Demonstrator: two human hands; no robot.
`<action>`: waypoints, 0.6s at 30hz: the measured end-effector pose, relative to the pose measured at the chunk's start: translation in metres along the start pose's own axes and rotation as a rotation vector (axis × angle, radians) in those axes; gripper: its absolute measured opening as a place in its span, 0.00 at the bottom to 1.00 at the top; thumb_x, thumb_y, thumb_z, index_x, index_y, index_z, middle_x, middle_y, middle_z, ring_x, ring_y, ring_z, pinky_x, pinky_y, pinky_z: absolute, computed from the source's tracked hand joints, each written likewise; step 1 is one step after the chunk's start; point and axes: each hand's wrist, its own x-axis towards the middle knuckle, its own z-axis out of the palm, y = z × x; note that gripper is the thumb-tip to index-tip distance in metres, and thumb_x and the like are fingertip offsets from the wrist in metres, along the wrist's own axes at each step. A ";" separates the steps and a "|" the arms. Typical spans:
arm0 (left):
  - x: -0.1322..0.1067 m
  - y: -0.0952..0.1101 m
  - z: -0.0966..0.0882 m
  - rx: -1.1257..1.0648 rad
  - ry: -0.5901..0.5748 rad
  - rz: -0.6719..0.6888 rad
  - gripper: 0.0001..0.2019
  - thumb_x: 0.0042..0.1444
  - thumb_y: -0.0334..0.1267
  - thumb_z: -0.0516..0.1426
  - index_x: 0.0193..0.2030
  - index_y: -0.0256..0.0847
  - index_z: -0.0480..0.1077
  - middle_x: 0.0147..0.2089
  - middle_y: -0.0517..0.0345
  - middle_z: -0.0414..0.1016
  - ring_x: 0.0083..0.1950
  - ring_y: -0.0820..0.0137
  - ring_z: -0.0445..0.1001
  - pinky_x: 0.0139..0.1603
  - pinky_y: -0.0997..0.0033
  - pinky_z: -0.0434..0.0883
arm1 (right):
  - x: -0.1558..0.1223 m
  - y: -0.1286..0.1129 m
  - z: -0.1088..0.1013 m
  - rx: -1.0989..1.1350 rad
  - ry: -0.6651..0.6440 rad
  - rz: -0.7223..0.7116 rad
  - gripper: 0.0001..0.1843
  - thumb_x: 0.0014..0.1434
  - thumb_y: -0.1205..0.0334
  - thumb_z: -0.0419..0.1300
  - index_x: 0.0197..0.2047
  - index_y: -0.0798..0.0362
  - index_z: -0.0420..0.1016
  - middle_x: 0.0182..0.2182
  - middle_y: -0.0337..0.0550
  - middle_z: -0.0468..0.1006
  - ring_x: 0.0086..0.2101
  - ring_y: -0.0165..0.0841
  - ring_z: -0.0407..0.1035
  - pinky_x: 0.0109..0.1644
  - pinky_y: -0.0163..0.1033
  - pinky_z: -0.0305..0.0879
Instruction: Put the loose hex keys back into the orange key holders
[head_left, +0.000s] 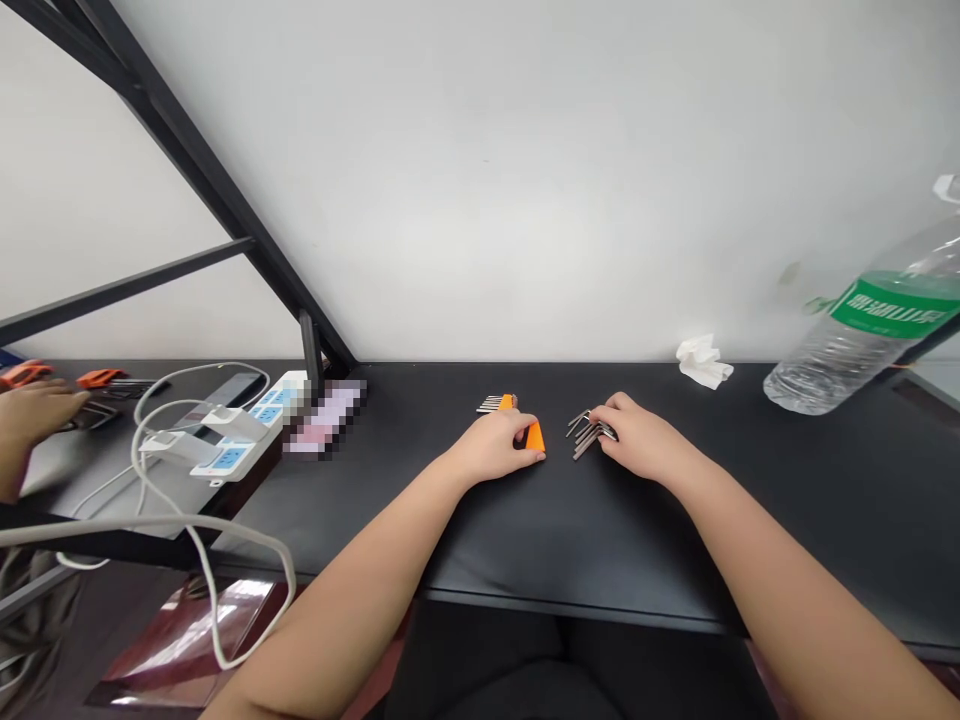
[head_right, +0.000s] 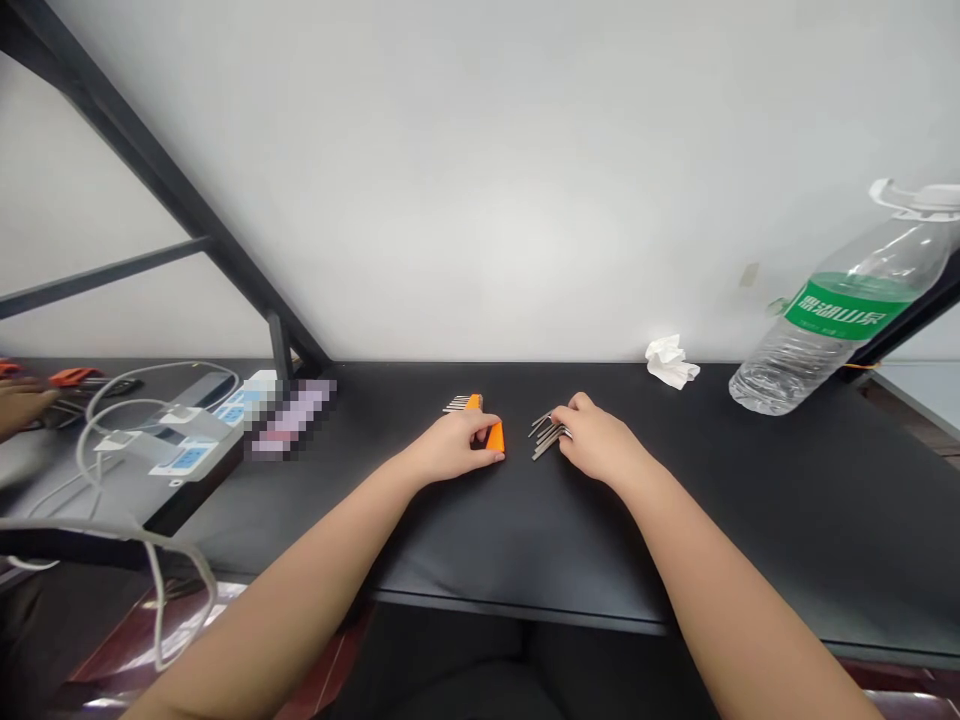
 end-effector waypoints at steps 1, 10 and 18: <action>0.000 0.000 0.000 0.002 -0.004 0.000 0.13 0.54 0.51 0.63 0.38 0.46 0.71 0.36 0.59 0.71 0.38 0.64 0.69 0.35 0.67 0.61 | 0.000 -0.001 0.000 -0.002 -0.005 -0.002 0.14 0.64 0.65 0.56 0.51 0.46 0.76 0.51 0.44 0.70 0.31 0.28 0.70 0.35 0.35 0.61; 0.001 -0.002 0.001 0.029 -0.013 0.021 0.14 0.55 0.51 0.63 0.43 0.46 0.73 0.38 0.58 0.73 0.40 0.64 0.70 0.37 0.66 0.63 | -0.001 -0.006 -0.002 0.003 -0.024 0.002 0.17 0.63 0.67 0.56 0.55 0.50 0.73 0.50 0.46 0.71 0.35 0.31 0.71 0.36 0.36 0.60; 0.000 0.000 0.000 0.051 -0.026 0.016 0.15 0.56 0.51 0.63 0.46 0.47 0.74 0.39 0.58 0.74 0.40 0.64 0.71 0.38 0.67 0.64 | -0.002 -0.010 -0.001 0.035 -0.071 -0.062 0.13 0.63 0.69 0.55 0.48 0.49 0.76 0.46 0.44 0.72 0.36 0.31 0.71 0.39 0.35 0.61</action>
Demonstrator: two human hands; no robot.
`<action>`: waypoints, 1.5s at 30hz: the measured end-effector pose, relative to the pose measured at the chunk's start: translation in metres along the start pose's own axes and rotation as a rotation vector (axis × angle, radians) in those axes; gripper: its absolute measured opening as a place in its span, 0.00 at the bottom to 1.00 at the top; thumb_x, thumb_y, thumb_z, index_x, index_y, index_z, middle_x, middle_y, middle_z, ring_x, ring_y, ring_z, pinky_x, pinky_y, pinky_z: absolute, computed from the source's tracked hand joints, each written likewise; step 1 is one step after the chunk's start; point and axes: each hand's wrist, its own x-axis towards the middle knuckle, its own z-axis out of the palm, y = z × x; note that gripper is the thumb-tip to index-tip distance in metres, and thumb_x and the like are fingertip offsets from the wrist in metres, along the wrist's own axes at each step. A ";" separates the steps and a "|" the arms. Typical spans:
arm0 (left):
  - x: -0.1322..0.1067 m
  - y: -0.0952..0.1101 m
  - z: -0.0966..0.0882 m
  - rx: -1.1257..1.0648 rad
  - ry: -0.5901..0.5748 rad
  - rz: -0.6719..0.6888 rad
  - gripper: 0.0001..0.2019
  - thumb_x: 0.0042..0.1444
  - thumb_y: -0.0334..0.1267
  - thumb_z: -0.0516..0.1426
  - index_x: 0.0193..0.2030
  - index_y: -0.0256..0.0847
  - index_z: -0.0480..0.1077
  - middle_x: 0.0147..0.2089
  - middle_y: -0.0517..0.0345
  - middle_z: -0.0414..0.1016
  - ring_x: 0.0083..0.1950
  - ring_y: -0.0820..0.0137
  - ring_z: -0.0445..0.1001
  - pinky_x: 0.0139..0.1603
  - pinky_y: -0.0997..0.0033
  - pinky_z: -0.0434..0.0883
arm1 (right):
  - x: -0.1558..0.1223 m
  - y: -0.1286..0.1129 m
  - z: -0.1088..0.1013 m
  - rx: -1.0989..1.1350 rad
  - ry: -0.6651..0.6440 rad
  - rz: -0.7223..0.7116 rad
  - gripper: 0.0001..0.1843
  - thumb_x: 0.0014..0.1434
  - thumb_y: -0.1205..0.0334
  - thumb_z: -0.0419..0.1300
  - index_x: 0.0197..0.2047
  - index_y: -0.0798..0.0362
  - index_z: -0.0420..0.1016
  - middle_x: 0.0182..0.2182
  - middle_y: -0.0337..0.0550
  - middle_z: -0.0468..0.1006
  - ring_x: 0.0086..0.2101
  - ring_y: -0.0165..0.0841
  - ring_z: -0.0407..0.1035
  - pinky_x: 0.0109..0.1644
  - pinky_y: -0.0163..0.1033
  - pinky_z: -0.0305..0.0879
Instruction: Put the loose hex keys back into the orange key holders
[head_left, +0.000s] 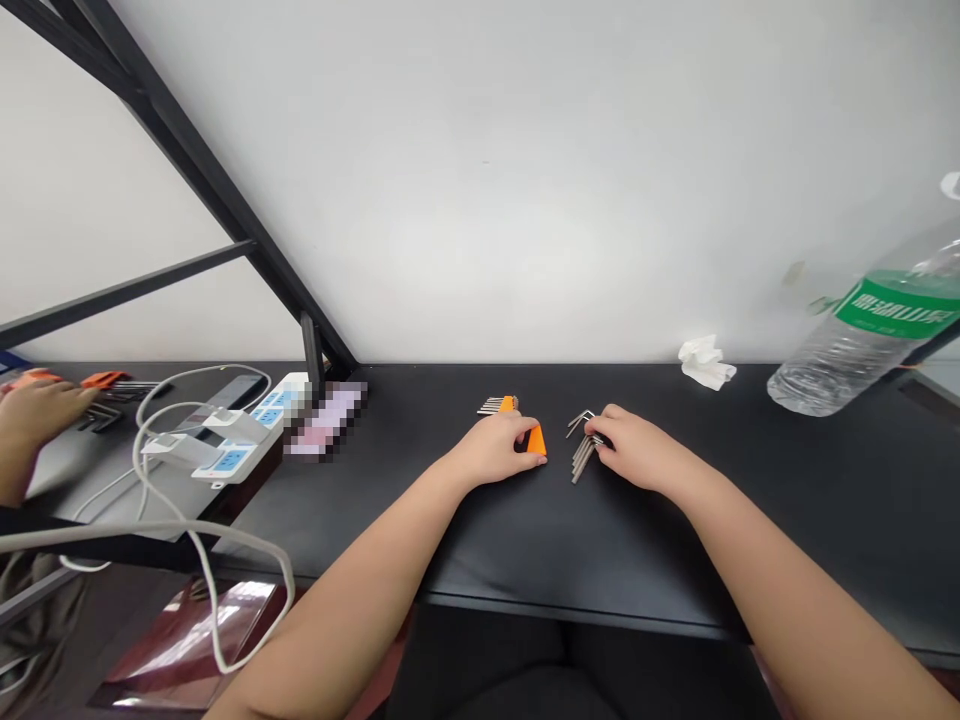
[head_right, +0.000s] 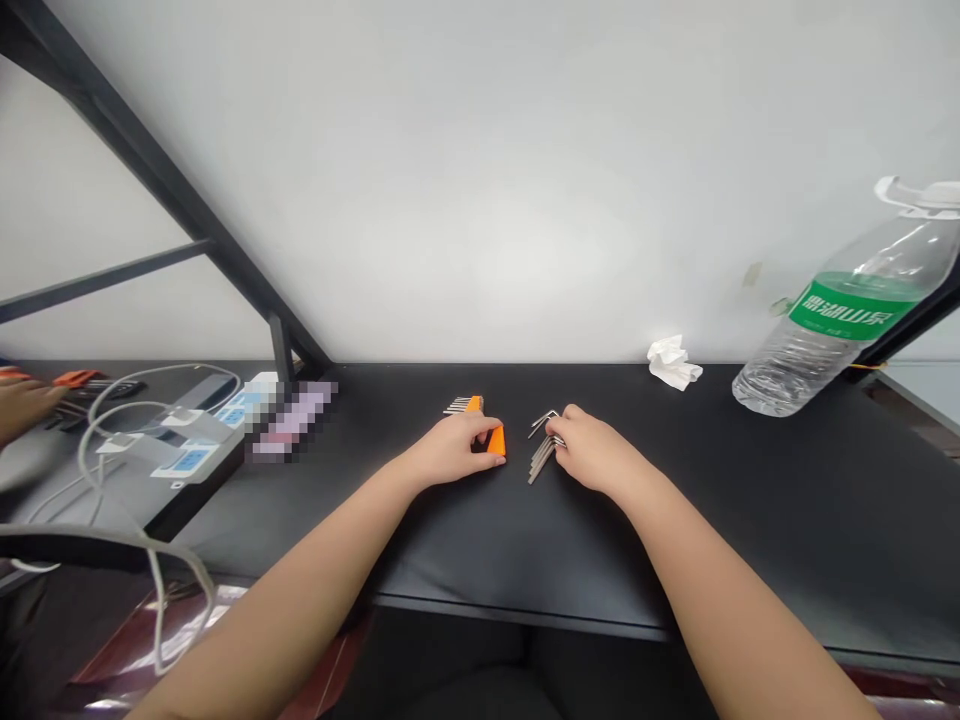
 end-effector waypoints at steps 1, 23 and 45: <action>0.000 0.000 -0.001 -0.003 -0.001 0.001 0.15 0.56 0.51 0.63 0.46 0.47 0.74 0.39 0.58 0.74 0.40 0.64 0.71 0.38 0.67 0.64 | 0.001 -0.001 0.001 0.004 0.015 -0.007 0.14 0.63 0.69 0.55 0.48 0.48 0.76 0.46 0.44 0.72 0.36 0.31 0.71 0.39 0.35 0.61; 0.001 0.000 -0.001 -0.008 -0.001 -0.001 0.19 0.56 0.51 0.64 0.51 0.47 0.75 0.40 0.58 0.74 0.40 0.64 0.72 0.39 0.66 0.66 | 0.030 -0.004 0.021 0.027 0.226 0.048 0.14 0.57 0.72 0.58 0.47 0.54 0.75 0.47 0.49 0.74 0.47 0.40 0.65 0.52 0.41 0.63; 0.000 0.003 -0.003 -0.041 0.026 -0.015 0.12 0.54 0.47 0.63 0.33 0.44 0.66 0.34 0.60 0.71 0.35 0.66 0.69 0.33 0.67 0.62 | 0.001 -0.002 0.000 -0.058 0.098 -0.026 0.11 0.62 0.69 0.56 0.44 0.48 0.76 0.42 0.41 0.72 0.34 0.31 0.69 0.36 0.36 0.59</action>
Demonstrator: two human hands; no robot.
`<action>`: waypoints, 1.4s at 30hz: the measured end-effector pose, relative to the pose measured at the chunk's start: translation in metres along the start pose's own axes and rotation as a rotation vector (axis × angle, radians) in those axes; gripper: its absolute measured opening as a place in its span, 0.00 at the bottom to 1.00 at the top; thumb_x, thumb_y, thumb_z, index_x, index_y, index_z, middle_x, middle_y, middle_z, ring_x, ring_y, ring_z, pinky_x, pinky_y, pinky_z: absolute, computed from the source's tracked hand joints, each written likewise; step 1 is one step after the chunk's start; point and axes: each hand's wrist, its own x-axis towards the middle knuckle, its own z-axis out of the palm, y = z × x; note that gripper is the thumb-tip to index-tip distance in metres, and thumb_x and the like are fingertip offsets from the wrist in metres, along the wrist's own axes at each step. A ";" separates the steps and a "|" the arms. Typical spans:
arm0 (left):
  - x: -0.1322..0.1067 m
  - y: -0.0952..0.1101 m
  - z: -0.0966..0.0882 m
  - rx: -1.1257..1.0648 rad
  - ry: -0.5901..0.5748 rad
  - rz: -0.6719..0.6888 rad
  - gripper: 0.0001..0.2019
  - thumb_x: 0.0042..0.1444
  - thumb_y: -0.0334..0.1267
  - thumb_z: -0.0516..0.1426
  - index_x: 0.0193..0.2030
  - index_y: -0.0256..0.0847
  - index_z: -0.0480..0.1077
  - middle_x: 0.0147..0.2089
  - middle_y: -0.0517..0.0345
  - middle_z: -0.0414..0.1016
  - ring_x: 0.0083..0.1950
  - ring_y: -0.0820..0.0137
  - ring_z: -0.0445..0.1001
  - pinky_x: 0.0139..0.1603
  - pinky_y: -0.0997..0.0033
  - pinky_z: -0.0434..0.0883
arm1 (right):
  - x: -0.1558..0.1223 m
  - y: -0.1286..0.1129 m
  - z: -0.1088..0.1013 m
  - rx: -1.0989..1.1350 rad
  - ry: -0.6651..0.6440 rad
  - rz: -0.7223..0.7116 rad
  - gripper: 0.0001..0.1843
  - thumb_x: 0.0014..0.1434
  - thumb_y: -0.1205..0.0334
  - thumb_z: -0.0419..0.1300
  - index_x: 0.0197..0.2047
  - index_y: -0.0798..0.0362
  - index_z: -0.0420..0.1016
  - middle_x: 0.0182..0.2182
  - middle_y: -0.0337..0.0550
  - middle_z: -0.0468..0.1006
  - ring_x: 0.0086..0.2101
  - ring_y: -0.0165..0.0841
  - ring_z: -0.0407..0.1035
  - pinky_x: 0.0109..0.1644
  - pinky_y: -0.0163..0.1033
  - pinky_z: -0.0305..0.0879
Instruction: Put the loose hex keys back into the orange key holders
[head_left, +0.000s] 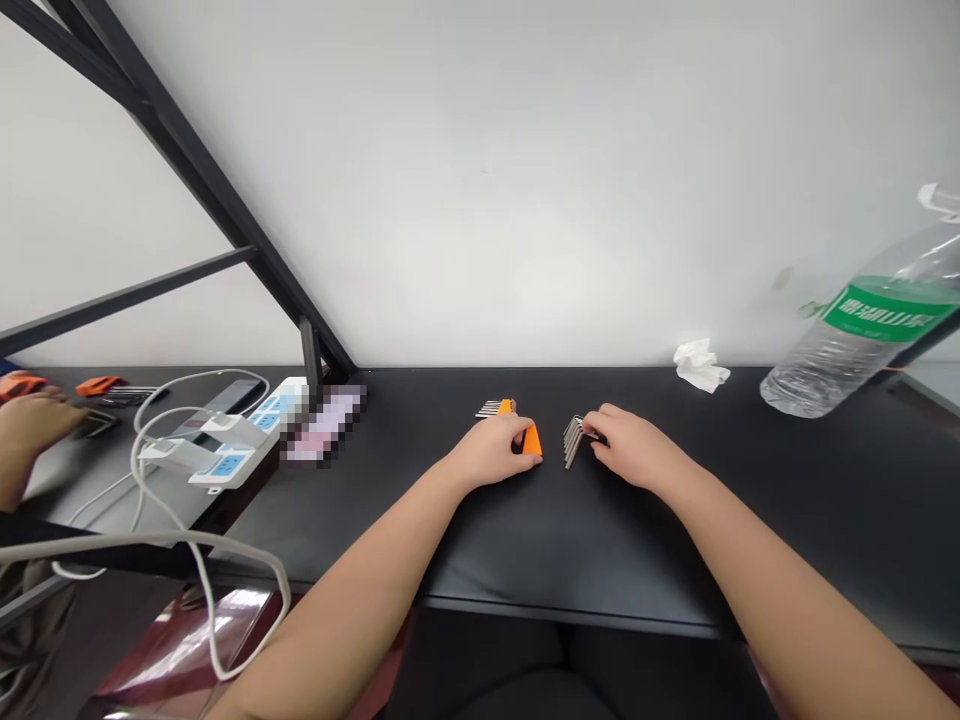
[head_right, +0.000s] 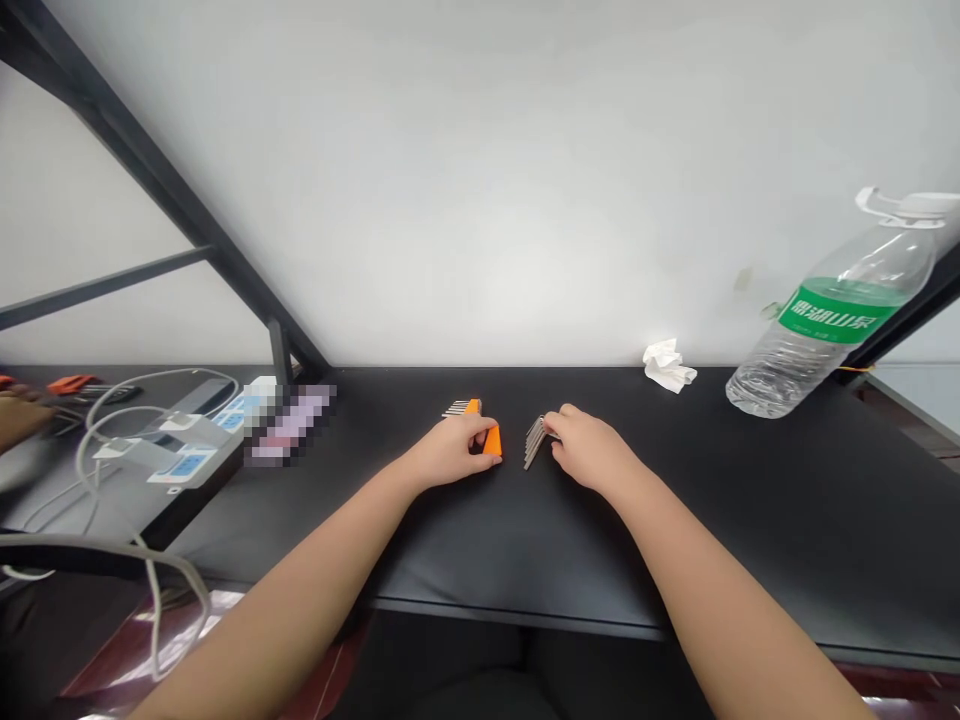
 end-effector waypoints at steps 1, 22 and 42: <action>0.000 0.000 0.000 -0.004 -0.001 0.001 0.13 0.54 0.47 0.63 0.32 0.44 0.65 0.33 0.61 0.70 0.35 0.66 0.69 0.33 0.67 0.62 | 0.000 -0.001 0.000 0.007 0.002 -0.014 0.13 0.63 0.70 0.55 0.47 0.47 0.76 0.43 0.41 0.73 0.35 0.31 0.70 0.36 0.35 0.59; 0.001 -0.004 0.001 -0.066 0.009 -0.017 0.14 0.55 0.51 0.63 0.44 0.47 0.74 0.35 0.61 0.70 0.35 0.67 0.67 0.36 0.67 0.63 | -0.001 -0.023 -0.001 -0.197 -0.026 0.128 0.09 0.64 0.68 0.53 0.43 0.51 0.74 0.39 0.48 0.77 0.35 0.37 0.73 0.33 0.39 0.55; 0.003 -0.005 0.002 -0.050 0.008 -0.006 0.14 0.54 0.50 0.63 0.45 0.48 0.74 0.35 0.60 0.71 0.36 0.66 0.68 0.37 0.66 0.64 | 0.005 -0.035 0.014 -0.128 0.032 0.077 0.08 0.65 0.67 0.54 0.39 0.53 0.76 0.41 0.49 0.76 0.36 0.37 0.73 0.36 0.39 0.60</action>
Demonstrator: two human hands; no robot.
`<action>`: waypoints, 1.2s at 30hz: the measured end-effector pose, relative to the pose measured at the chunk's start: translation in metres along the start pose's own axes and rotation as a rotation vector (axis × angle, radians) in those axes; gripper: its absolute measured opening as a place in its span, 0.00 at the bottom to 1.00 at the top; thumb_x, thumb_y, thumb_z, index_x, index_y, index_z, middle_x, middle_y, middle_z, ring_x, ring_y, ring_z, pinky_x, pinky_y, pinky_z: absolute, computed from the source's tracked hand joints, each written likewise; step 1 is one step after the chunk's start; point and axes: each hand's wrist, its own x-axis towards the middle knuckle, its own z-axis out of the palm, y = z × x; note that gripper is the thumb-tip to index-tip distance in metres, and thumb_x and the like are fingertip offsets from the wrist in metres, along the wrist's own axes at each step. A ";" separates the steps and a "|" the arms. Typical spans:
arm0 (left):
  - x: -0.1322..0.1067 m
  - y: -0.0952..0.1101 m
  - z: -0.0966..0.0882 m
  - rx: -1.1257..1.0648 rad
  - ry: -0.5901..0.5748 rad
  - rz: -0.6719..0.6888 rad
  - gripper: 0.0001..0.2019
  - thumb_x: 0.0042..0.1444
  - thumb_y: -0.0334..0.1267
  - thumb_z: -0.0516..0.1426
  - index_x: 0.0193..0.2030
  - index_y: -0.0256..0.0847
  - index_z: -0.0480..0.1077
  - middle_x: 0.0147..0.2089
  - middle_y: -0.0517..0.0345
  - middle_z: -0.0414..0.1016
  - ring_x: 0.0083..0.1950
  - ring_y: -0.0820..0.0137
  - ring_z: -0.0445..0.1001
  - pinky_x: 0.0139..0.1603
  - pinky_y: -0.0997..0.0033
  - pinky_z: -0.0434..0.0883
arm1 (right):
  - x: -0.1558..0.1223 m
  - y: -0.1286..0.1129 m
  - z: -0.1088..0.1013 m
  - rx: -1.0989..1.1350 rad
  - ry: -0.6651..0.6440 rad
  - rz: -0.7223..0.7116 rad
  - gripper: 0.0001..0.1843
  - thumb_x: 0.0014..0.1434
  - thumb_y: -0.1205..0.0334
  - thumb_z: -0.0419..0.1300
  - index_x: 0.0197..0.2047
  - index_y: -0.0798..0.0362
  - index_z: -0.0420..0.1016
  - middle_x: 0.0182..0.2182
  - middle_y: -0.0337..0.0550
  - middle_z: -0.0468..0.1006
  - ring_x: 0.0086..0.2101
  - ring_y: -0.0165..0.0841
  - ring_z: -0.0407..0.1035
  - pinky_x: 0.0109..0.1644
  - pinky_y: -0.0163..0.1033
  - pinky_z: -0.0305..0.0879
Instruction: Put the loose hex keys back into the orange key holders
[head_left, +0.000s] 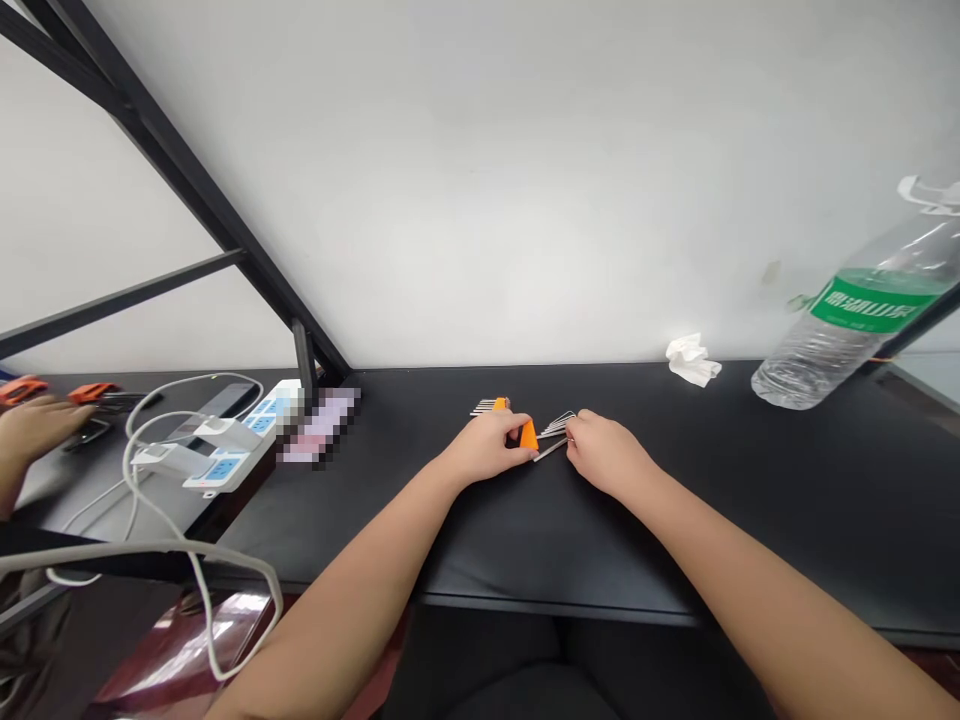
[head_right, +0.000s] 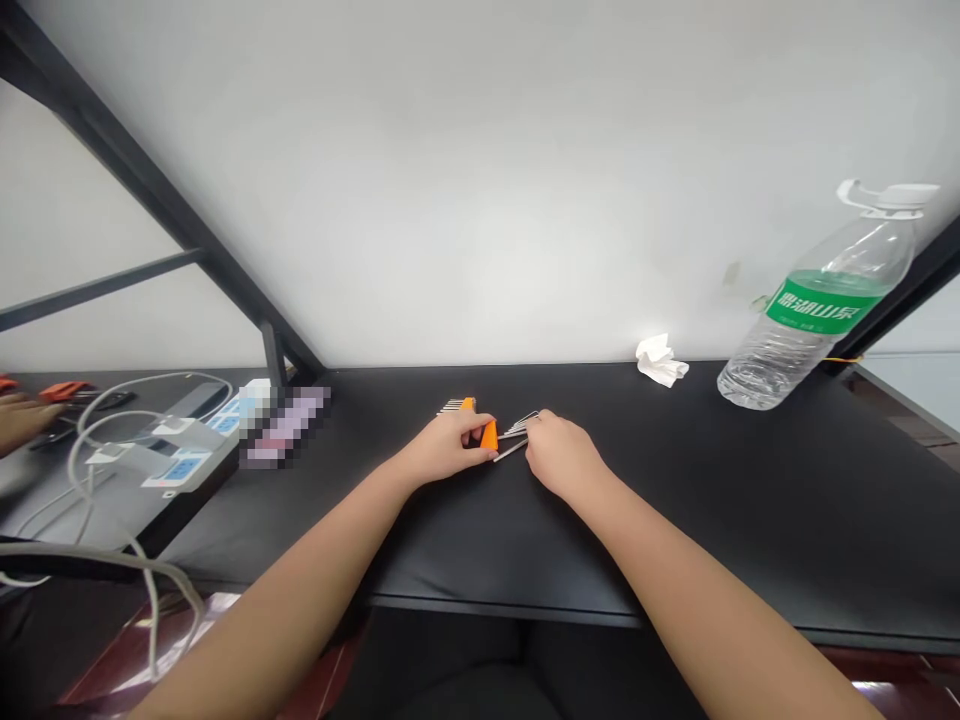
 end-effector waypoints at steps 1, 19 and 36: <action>0.000 0.000 0.000 0.001 0.001 -0.004 0.14 0.54 0.50 0.63 0.45 0.48 0.75 0.35 0.60 0.71 0.36 0.66 0.68 0.38 0.66 0.64 | 0.001 0.001 -0.001 0.003 0.002 0.027 0.07 0.64 0.67 0.55 0.39 0.53 0.75 0.41 0.49 0.76 0.36 0.37 0.73 0.35 0.39 0.59; -0.003 0.003 -0.004 -0.055 0.026 0.020 0.16 0.56 0.51 0.63 0.30 0.43 0.66 0.28 0.64 0.65 0.30 0.70 0.63 0.31 0.68 0.59 | -0.010 0.030 -0.029 0.814 0.008 -0.049 0.08 0.60 0.59 0.59 0.41 0.49 0.77 0.28 0.35 0.71 0.29 0.31 0.64 0.34 0.36 0.61; -0.002 0.000 0.000 0.056 0.203 0.131 0.12 0.55 0.49 0.65 0.40 0.46 0.74 0.30 0.66 0.68 0.31 0.71 0.66 0.34 0.70 0.62 | -0.012 0.025 -0.035 1.017 -0.091 0.068 0.06 0.58 0.58 0.64 0.38 0.51 0.78 0.27 0.37 0.74 0.25 0.28 0.65 0.28 0.35 0.61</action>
